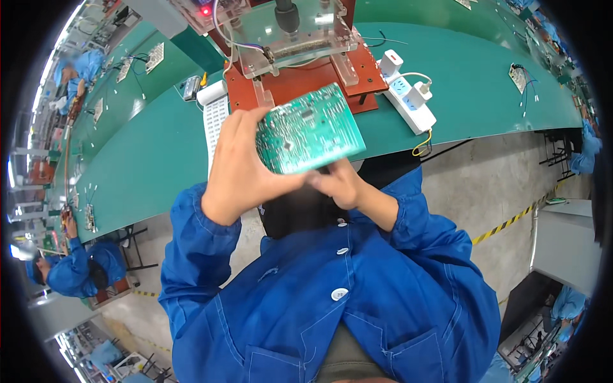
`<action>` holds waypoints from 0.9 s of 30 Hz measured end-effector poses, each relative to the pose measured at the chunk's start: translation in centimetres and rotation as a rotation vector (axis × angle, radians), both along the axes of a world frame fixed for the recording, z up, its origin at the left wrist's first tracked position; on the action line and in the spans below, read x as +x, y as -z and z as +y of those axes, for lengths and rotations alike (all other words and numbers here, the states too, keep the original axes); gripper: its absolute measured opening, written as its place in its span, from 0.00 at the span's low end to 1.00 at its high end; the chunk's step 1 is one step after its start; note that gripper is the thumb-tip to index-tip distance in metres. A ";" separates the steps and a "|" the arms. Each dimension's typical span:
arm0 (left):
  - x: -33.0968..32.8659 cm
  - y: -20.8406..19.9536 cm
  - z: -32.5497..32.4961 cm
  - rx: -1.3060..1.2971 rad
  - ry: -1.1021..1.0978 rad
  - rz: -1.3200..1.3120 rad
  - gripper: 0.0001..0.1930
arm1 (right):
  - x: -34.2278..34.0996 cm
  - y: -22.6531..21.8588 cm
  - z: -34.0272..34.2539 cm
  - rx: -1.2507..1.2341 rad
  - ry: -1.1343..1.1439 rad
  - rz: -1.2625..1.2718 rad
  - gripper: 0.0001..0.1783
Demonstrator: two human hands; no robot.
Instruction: Manually assemble and test circuit boards using a specialized press-down jig at an industrial workstation.
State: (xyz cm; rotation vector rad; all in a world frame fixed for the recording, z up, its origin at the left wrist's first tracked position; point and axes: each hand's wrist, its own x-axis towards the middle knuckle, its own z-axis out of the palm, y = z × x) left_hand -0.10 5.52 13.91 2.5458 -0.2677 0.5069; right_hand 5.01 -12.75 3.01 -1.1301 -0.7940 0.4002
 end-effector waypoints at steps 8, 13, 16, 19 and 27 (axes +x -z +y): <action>-0.8 -1.8 -1.0 0.226 -0.207 -0.003 0.38 | 1.8 -0.7 2.0 0.075 0.137 0.033 0.19; -2.4 -5.3 -0.3 0.099 -0.336 -0.042 0.27 | 5.2 -1.9 3.3 0.002 0.213 0.103 0.22; -1.6 -6.1 0.4 0.031 -0.444 -0.091 0.22 | 7.6 -1.6 4.9 -0.140 0.259 0.108 0.30; -0.7 -7.0 0.5 -0.051 -0.537 -0.154 0.16 | 8.5 0.5 6.1 -0.076 0.304 0.046 0.34; 8.4 -17.0 0.4 0.234 -0.369 -0.692 0.11 | 7.9 -0.7 5.4 -0.155 0.351 -0.038 0.38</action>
